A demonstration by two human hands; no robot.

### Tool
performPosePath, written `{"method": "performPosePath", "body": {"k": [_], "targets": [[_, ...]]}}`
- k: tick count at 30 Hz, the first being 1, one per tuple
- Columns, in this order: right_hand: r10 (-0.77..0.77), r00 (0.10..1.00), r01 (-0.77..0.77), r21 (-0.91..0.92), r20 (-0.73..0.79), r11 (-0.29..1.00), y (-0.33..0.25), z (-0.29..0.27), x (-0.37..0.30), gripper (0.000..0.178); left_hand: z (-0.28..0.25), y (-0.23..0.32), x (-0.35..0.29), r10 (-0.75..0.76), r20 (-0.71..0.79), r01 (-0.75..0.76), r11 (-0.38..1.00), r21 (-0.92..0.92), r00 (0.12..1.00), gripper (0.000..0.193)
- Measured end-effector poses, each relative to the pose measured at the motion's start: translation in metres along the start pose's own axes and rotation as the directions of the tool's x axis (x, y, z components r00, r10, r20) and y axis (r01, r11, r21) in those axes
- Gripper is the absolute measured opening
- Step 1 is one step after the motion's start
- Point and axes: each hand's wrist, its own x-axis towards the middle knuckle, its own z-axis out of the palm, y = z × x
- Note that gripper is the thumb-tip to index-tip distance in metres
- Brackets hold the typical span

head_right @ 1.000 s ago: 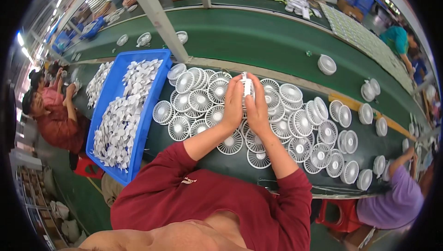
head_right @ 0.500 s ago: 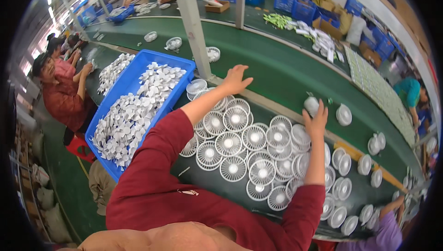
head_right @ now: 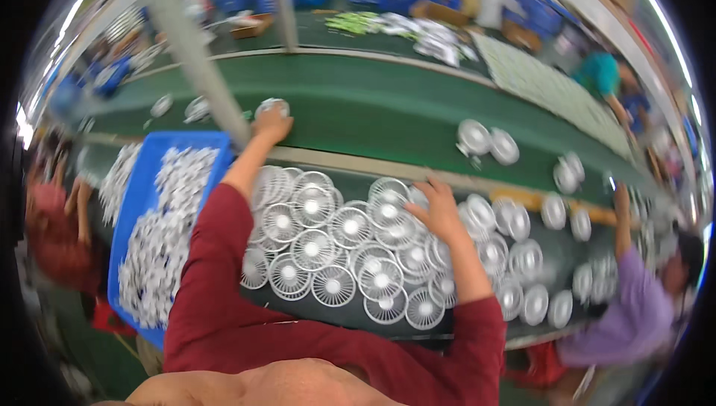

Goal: The person assembles portable fan covers by picking up fan grilles from a pile, pressing them together with fan bases and internal components by hand, and placing the assembled units onto the conveyor belt.

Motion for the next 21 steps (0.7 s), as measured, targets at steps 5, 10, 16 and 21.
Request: {"method": "performPosePath", "body": {"k": [5,10,16,21], "targets": [[-0.05,0.995,0.053,0.022,-0.092,0.998,-0.008,0.002,0.013,0.058,0.023,-0.034,0.011,0.282,-0.254,-0.329,0.93,-0.163,0.925,0.043],[0.082,0.977,-0.049,0.168,-0.197,0.985,-0.003,0.0,0.006,0.056,0.038,-0.028,0.017,-0.042,-0.092,0.024,0.981,-0.191,0.995,0.044],[0.226,0.958,-0.091,0.563,-0.174,0.821,-0.029,-0.01,0.004,0.054,0.044,-0.044,0.005,0.125,-0.048,-0.133,0.965,-0.224,0.991,0.023],[-0.057,0.927,0.197,0.352,-0.37,0.915,-0.071,-0.026,0.013,0.061,0.032,0.014,-0.035,0.212,-0.213,-0.296,0.782,-0.548,0.954,0.027]]}}
